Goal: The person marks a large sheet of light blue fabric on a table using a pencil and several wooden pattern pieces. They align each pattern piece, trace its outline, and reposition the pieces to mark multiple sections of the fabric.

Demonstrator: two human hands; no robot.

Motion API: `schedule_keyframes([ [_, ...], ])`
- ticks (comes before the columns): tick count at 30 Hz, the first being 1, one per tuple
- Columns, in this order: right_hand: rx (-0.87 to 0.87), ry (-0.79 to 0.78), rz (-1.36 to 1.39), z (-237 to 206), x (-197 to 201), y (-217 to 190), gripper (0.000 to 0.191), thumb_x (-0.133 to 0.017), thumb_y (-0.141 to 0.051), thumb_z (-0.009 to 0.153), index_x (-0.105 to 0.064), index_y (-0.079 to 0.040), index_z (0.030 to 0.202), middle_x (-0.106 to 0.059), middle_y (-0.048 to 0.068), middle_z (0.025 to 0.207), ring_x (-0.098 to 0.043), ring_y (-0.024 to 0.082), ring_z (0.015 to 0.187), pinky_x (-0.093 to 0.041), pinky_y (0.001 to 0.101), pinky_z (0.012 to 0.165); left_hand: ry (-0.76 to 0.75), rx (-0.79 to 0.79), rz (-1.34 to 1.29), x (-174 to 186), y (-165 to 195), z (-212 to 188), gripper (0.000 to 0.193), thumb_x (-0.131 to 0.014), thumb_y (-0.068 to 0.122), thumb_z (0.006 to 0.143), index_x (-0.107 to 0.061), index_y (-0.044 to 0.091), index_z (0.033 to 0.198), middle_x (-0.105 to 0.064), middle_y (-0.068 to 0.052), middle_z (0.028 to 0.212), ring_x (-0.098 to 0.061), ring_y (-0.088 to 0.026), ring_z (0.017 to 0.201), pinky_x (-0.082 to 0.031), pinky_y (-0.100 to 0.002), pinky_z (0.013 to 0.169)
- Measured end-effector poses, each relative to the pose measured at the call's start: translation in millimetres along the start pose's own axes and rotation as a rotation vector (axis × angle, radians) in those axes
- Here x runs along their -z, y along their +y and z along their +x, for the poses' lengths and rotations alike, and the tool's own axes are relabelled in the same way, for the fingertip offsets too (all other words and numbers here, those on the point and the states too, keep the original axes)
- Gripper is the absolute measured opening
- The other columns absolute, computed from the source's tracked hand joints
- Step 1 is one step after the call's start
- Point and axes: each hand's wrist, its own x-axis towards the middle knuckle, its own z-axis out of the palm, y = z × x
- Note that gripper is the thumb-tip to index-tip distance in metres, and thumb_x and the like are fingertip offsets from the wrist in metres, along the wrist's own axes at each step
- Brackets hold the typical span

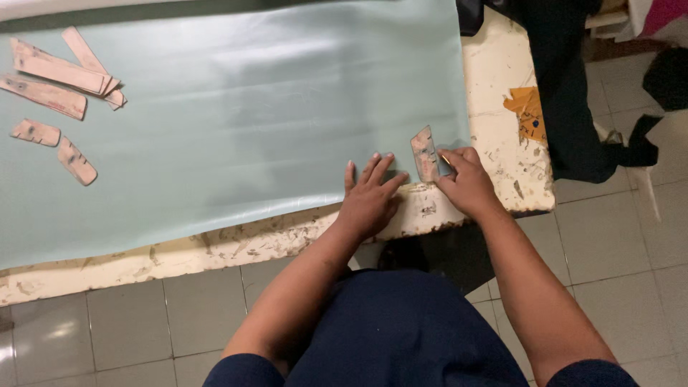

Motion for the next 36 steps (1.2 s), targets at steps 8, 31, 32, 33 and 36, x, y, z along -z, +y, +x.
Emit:
schedule_keyframes([
  [8, 0.073, -0.073, -0.083, 6.0, 8.7, 6.3, 0.055, -0.079, -0.026, 0.084, -0.067, -0.028, 0.137, -0.055, 0.009, 0.125, -0.061, 0.024, 0.102, -0.052, 0.0364, 0.091, 0.1, 0.108, 0.029, -11.5, 21.9, 7.9, 0.054, -0.064, 0.046, 0.09, -0.055, 0.037, 0.142, -0.034, -0.007, 0.16, -0.02, -0.033, 0.153, 0.001, -0.067, 0.119],
  [31, 0.134, -0.033, -0.172, -0.2, 3.3, -3.1, 0.042, -0.073, -0.035, 0.092, -0.069, -0.032, 0.134, -0.057, 0.006, 0.113, -0.064, 0.023, 0.094, -0.053, 0.0384, 0.082, 0.243, 0.131, 0.045, -25.8, 19.3, 4.3, 0.054, -0.061, 0.043, 0.092, -0.056, 0.032, 0.145, -0.039, -0.007, 0.161, -0.025, -0.03, 0.154, -0.003, -0.061, 0.125],
  [32, 0.137, -0.032, -0.174, -0.2, 2.8, -2.8, 0.042, -0.073, -0.035, 0.092, -0.069, -0.032, 0.134, -0.057, 0.006, 0.112, -0.064, 0.023, 0.094, -0.053, 0.0386, 0.082, 0.249, 0.124, 0.045, -26.3, 19.2, 4.4, 0.054, -0.062, 0.043, 0.092, -0.056, 0.032, 0.145, -0.039, -0.007, 0.16, -0.025, -0.031, 0.154, -0.003, -0.061, 0.125],
  [33, 0.141, -0.029, -0.176, 0.1, 2.5, -2.8, 0.042, -0.073, -0.034, 0.092, -0.069, -0.032, 0.134, -0.057, 0.006, 0.112, -0.064, 0.023, 0.094, -0.053, 0.0388, 0.082, 0.255, 0.116, 0.046, -26.5, 18.7, 5.0, 0.054, -0.062, 0.043, 0.092, -0.056, 0.032, 0.145, -0.039, -0.008, 0.16, -0.025, -0.031, 0.154, -0.003, -0.061, 0.124],
  [36, 0.144, -0.029, -0.2, 0.6, 3.1, -1.9, 0.042, -0.072, -0.034, 0.093, -0.069, -0.032, 0.135, -0.057, 0.006, 0.112, -0.064, 0.024, 0.095, -0.053, 0.0396, 0.082, 0.261, 0.112, 0.047, -27.6, 16.9, 4.9, 0.054, -0.062, 0.041, 0.092, -0.057, 0.033, 0.145, -0.039, -0.007, 0.161, -0.026, -0.03, 0.154, -0.003, -0.06, 0.125],
])
